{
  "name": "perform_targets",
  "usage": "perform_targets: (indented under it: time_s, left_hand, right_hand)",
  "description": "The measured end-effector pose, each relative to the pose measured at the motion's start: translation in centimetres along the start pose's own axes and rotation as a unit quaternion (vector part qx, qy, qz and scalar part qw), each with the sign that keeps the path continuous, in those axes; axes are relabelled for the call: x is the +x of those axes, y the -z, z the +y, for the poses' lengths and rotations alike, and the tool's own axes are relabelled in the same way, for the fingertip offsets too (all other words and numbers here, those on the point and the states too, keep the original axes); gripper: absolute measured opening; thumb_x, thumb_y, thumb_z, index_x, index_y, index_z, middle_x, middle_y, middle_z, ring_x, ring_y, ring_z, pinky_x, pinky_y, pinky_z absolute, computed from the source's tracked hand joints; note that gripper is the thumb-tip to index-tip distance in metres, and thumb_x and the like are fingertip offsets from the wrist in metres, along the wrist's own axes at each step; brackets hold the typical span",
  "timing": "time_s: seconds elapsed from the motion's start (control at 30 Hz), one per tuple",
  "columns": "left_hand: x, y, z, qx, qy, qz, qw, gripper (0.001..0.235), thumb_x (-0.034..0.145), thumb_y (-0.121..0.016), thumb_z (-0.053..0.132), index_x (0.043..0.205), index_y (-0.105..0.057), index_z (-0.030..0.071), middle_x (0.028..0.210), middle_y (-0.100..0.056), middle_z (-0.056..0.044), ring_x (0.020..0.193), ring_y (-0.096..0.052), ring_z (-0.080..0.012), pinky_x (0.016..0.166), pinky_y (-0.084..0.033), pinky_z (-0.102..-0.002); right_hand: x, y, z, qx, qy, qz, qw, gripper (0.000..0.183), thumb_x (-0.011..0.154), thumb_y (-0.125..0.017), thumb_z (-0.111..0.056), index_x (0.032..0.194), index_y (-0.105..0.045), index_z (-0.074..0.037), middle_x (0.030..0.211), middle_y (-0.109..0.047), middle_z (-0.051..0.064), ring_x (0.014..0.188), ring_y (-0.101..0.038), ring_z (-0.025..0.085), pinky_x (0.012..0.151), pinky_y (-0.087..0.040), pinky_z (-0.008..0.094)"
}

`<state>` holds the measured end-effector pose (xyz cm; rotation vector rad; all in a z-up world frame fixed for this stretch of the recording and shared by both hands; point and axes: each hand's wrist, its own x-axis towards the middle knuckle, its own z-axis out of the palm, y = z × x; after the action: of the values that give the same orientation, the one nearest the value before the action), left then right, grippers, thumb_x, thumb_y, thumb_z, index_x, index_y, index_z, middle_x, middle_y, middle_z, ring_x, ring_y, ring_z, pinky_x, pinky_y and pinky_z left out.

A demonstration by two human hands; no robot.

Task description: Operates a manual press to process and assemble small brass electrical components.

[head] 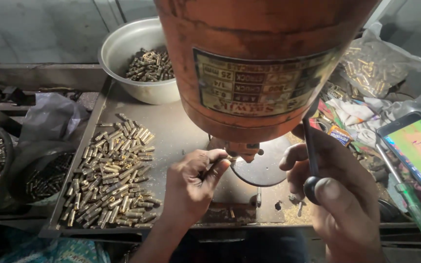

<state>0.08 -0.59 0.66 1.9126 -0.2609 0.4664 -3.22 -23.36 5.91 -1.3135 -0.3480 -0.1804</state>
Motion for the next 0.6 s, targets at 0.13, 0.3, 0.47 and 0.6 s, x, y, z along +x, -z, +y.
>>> perform_targets:
  time_s: [0.13,0.3,0.47,0.6]
  left_hand:
    - [0.1,-0.3,-0.7,-0.015,-0.041,0.008,0.999,0.017,0.09,-0.078,0.015,0.104,-0.077,0.005,0.095,-0.079,-0.011,0.084,-0.079,-0.0212,0.074,-0.06,-0.031]
    - [0.3,-0.2,-0.8,-0.023,-0.032,0.007,0.999,0.018,0.088,-0.08,0.015,0.103,-0.078,0.005,0.092,-0.079,-0.011,0.082,-0.078,-0.021,0.071,-0.06,-0.031]
    - [0.5,0.0,-0.7,-0.027,-0.008,-0.007,1.0,0.018,0.088,-0.08,0.015,0.101,-0.078,0.005,0.088,-0.078,-0.011,0.076,-0.078,-0.0204,0.067,-0.059,-0.031]
    - [0.5,0.0,-0.7,-0.035,-0.019,-0.013,0.999,0.018,0.088,-0.08,0.014,0.103,-0.077,0.004,0.09,-0.078,-0.011,0.079,-0.078,-0.0204,0.069,-0.059,-0.031]
  right_hand:
    - [-0.3,0.5,0.9,0.0,-0.022,0.01,1.0,0.078,0.091,-0.069,-0.032,0.155,-0.047,0.008,0.113,-0.065,0.021,0.084,-0.06,0.019,0.072,-0.048,0.031]
    - [0.0,1.2,2.6,-0.017,-0.039,0.009,0.999,0.067,0.089,-0.062,-0.014,0.151,-0.047,0.008,0.116,-0.064,0.019,0.093,-0.062,0.021,0.082,-0.052,0.034]
    - [0.4,1.2,3.3,-0.016,-0.008,-0.024,1.0,0.062,0.093,-0.058,-0.001,0.153,-0.047,0.006,0.115,-0.064,0.018,0.092,-0.061,0.021,0.078,-0.053,0.036]
    - [0.8,1.1,3.4,-0.02,-0.013,-0.03,0.999,0.065,0.093,-0.058,-0.001,0.157,-0.046,0.004,0.113,-0.063,0.018,0.091,-0.061,0.02,0.076,-0.053,0.036]
